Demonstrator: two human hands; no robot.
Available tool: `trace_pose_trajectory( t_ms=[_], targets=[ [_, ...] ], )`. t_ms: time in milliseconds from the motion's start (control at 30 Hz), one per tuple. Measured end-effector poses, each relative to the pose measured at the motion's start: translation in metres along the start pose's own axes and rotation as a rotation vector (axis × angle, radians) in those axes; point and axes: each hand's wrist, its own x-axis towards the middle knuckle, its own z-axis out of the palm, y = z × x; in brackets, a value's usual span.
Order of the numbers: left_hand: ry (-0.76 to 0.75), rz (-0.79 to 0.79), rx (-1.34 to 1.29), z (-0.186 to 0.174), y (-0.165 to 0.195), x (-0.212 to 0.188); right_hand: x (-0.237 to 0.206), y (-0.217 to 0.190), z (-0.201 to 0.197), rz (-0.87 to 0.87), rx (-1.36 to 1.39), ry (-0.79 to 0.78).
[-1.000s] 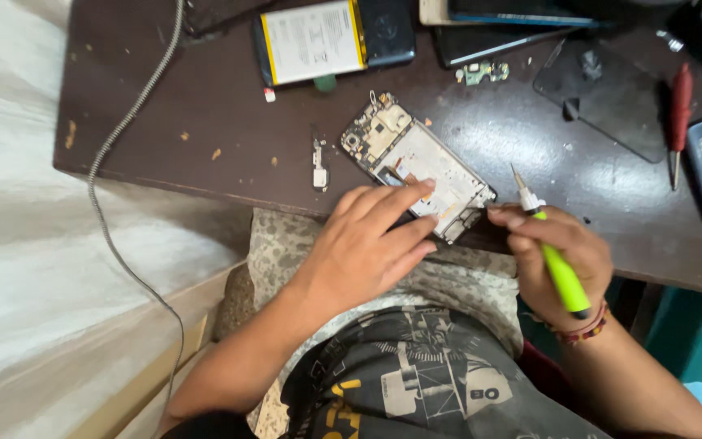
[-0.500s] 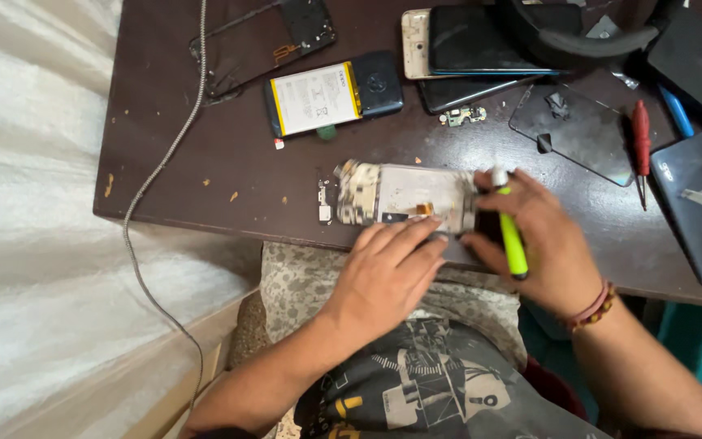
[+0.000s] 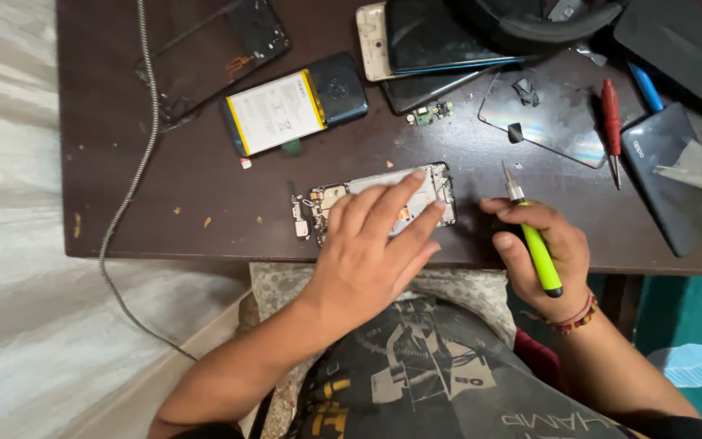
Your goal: The person works on a disassembled smartphone lying on a wooden desk, holding the frame steady with one hand while using a green-handled precision blade to pry and scrape components and adhesive inside the phone chassis. They reposition the phone and continue prying at different edges, with a battery, screwdriver, and other phone parts on the desk.
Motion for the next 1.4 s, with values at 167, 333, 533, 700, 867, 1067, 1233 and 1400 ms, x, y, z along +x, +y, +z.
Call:
trace_pose_trajectory(
  t_ms=[167, 333, 533, 700, 867, 1067, 1233, 1400],
  targets=[
    [-0.078, -0.073, -0.027, 0.011, -0.032, 0.026, 0.013, 0.021, 0.01, -0.094, 0.218, -0.002],
    [-0.171, -0.093, -0.048, 0.018, -0.065, 0.051, 0.038, 0.036, 0.023, 0.008, 0.512, 0.048],
    [-0.198, -0.029, -0.024, 0.017, -0.103, 0.064, 0.055, 0.04, 0.042, 0.093, 0.602, 0.139],
    [-0.171, 0.031, 0.033, 0.018, -0.118, 0.075, 0.056, 0.037, 0.05, 0.103, 0.638, 0.184],
    [-0.217, 0.096, -0.041, 0.011, -0.123, 0.088, 0.044, 0.033, 0.038, 0.011, 0.543, 0.117],
    [-0.188, 0.134, -0.194, -0.005, -0.165, 0.118, 0.045, 0.026, 0.035, 0.07, 0.453, 0.2],
    [-0.265, 0.209, -0.252, 0.013, -0.184, 0.127, 0.055, 0.021, 0.047, 0.027, 0.428, 0.167],
    [-0.345, 0.25, -0.262, 0.031, -0.199, 0.122, 0.061, 0.03, 0.077, 0.015, 0.244, 0.104]
  ],
)
